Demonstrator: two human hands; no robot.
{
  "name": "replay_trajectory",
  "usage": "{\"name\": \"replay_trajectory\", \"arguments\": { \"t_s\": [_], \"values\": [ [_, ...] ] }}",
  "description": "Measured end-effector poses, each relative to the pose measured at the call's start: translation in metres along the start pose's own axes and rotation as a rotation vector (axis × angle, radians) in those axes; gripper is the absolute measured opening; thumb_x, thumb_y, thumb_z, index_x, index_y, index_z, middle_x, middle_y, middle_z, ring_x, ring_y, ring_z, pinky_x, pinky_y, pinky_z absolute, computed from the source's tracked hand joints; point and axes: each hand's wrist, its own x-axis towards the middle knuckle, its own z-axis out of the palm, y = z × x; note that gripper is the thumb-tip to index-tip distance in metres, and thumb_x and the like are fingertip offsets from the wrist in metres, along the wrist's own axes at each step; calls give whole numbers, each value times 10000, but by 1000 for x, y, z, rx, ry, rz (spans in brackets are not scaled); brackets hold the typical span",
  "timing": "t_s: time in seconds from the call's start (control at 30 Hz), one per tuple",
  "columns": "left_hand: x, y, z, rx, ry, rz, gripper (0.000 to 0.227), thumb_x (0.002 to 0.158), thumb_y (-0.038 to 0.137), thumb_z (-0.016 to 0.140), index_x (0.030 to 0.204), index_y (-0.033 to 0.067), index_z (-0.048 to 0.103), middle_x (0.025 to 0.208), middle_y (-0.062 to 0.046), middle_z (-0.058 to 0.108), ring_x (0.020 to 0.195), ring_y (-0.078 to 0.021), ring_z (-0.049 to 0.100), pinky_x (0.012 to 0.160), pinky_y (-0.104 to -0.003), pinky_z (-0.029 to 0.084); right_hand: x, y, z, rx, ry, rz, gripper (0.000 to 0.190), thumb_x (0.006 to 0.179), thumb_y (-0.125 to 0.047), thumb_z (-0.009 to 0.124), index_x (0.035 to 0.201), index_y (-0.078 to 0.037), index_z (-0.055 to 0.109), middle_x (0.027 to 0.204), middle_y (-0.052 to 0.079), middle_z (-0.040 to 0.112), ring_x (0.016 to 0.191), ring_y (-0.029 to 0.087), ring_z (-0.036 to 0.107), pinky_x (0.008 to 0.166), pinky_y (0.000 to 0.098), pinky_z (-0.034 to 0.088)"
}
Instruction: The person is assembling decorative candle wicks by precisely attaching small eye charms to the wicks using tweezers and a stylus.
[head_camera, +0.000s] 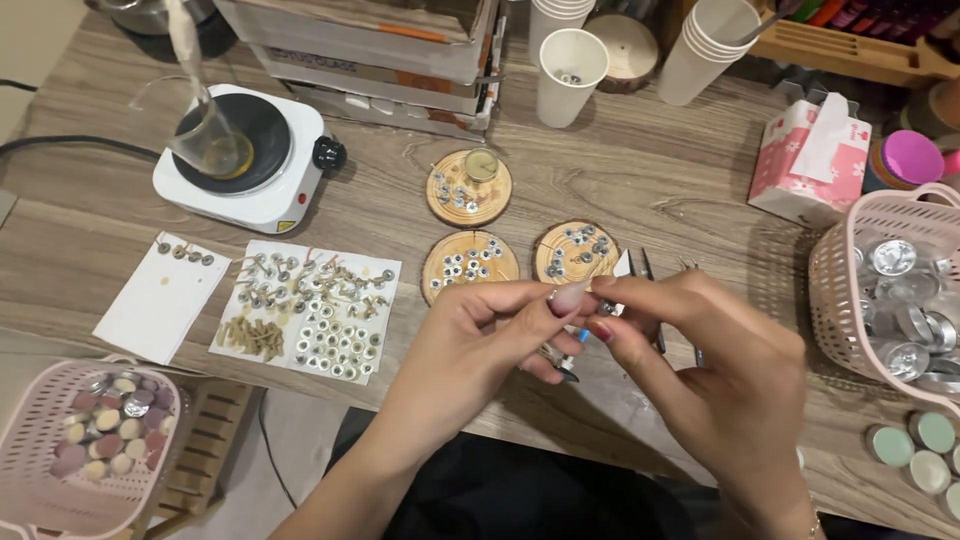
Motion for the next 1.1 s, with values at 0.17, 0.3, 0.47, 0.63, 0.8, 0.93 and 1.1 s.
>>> {"name": "replay_trajectory", "arguments": {
  "t_s": [0.17,0.3,0.47,0.63,0.8,0.93,1.1],
  "values": [
    [-8,3,-5,-55,11,3,426,980,299,682,1256,-20,737,1037,-80,765,896,-114,719,715,-241,593,4,-2,7,110,-69,30,285,826,-61,810,1104,-51,751,899,48,752,743,101,688,626,235,503],
    [-11,0,-9,-52,25,-12,421,972,286,706,1243,-33,746,999,-81,768,885,-117,721,714,-240,585,7,-4,10,143,-117,57,267,815,-63,806,1080,-48,775,901,39,773,694,94,650,601,232,490],
    [-12,2,-12,-45,37,-20,407,966,279,697,1235,-23,748,998,-81,779,876,-120,733,699,-240,591,11,-6,12,144,-150,45,269,820,-56,796,1089,-53,779,899,38,777,671,92,630,601,235,494],
    [-10,-2,-16,-43,65,-40,385,972,265,676,1217,-22,753,999,-87,785,865,-120,741,694,-246,602,10,0,18,153,-168,52,307,830,-52,791,1136,-56,774,865,40,763,669,88,624,596,238,494],
    [-7,-13,-23,-149,131,-44,312,980,183,671,1160,-60,745,1021,-139,780,855,-143,735,683,-295,638,13,7,18,174,-228,45,459,833,-74,803,1282,-40,713,802,44,697,699,95,615,626,256,493],
    [-9,-16,-36,-257,214,-21,302,975,156,660,1176,-59,731,1053,-156,786,813,-155,730,652,-298,636,8,24,18,259,-204,84,470,844,-108,788,1295,-48,670,825,33,682,756,100,643,690,260,526],
    [-17,-24,-59,-279,405,26,269,969,130,659,1154,-61,700,1025,-184,776,784,-192,754,631,-320,647,-15,50,41,-194,-225,99,225,791,-129,831,985,-52,746,918,85,678,803,238,648,719,358,509]
  ]
}}
